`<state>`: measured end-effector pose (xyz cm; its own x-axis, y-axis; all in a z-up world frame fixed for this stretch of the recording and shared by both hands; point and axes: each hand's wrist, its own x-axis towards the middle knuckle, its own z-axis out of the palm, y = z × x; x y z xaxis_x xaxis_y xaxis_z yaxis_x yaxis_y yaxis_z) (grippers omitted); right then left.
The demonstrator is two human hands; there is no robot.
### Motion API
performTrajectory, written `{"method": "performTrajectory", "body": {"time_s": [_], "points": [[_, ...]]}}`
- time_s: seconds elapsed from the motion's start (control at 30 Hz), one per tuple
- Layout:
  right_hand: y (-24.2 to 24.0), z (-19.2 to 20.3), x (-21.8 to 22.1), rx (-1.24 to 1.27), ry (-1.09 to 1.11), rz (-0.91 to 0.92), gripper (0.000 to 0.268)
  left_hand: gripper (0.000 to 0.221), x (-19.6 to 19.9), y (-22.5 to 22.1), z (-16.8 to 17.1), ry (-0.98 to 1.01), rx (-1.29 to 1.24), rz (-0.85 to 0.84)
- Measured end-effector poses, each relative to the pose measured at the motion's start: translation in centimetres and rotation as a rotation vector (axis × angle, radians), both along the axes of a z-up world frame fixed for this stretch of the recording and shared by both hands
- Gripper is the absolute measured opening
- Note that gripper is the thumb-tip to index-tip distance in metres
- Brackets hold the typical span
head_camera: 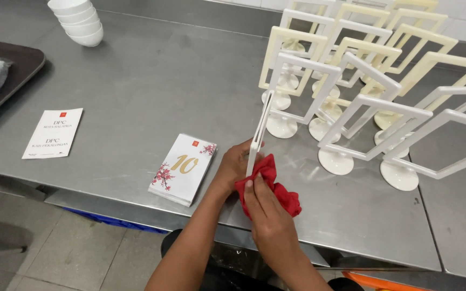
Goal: Cleaning plastic table stands with a cloth and inserting numbered cards into them.
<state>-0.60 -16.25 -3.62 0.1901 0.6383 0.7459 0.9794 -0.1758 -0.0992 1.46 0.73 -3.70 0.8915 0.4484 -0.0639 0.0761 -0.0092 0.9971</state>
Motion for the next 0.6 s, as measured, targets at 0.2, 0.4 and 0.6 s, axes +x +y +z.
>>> {"method": "performTrajectory", "body": {"time_s": [0.2, 0.4, 0.6], "points": [[-2.8, -2.7, 1.9, -0.265, 0.062, 0.032, 0.066, 0.037, -0.9, -0.2, 1.4, 0.070, 0.108, -0.009], [-6.8, 4.9, 4.6, -0.096, 0.779, -0.026, 0.057, 0.050, -0.8, 0.8, 1.2, 0.102, 0.171, -0.088], [-4.1, 8.1, 6.1, 0.091, 0.903, -0.185, 0.057, 0.088, -1.2, 0.9, 3.4, -0.046, 0.197, -0.235]]}}
